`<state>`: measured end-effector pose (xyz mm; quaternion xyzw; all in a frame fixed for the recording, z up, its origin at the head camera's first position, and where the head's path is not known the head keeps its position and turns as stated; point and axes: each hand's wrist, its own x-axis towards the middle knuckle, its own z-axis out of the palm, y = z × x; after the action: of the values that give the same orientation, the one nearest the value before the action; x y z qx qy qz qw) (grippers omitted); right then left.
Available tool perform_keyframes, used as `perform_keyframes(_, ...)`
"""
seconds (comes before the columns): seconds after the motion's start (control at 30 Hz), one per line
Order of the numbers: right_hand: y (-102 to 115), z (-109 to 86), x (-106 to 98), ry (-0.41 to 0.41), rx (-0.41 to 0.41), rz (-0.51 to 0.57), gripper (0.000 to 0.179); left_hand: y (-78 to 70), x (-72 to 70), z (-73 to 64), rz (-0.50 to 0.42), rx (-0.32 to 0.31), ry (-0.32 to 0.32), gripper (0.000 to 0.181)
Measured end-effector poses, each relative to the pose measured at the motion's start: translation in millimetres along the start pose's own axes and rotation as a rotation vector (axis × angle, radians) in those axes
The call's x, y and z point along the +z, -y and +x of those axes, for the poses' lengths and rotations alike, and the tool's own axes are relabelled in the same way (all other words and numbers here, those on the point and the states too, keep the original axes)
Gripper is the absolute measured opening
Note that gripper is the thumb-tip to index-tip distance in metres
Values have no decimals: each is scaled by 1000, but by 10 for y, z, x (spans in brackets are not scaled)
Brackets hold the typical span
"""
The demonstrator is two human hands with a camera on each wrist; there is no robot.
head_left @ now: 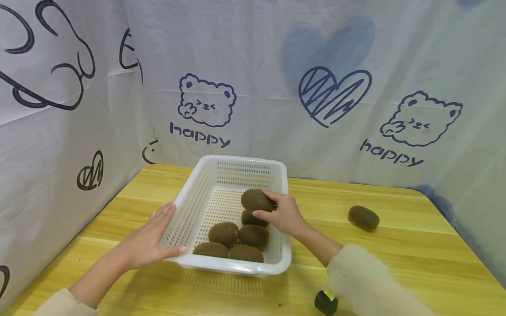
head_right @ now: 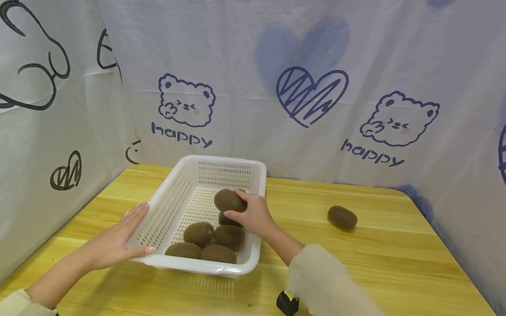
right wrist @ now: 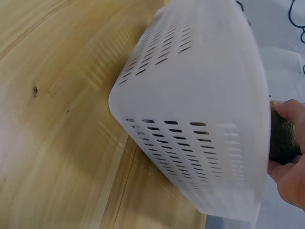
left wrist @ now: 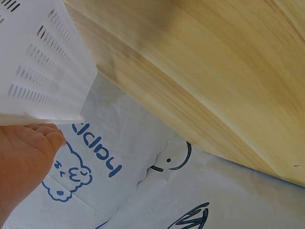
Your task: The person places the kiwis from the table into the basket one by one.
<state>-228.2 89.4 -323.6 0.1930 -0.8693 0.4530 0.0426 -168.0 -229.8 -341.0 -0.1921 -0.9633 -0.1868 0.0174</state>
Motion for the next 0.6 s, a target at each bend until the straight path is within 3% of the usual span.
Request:
perform_keyframes(0.2,37,60,137,81,-58,-131,59,5,-6,-4,5,7,-5,105)
perform_keyframes(0.6,67,191,377,185,-152,-220,56,10,1,6,-1,1,-7,105)
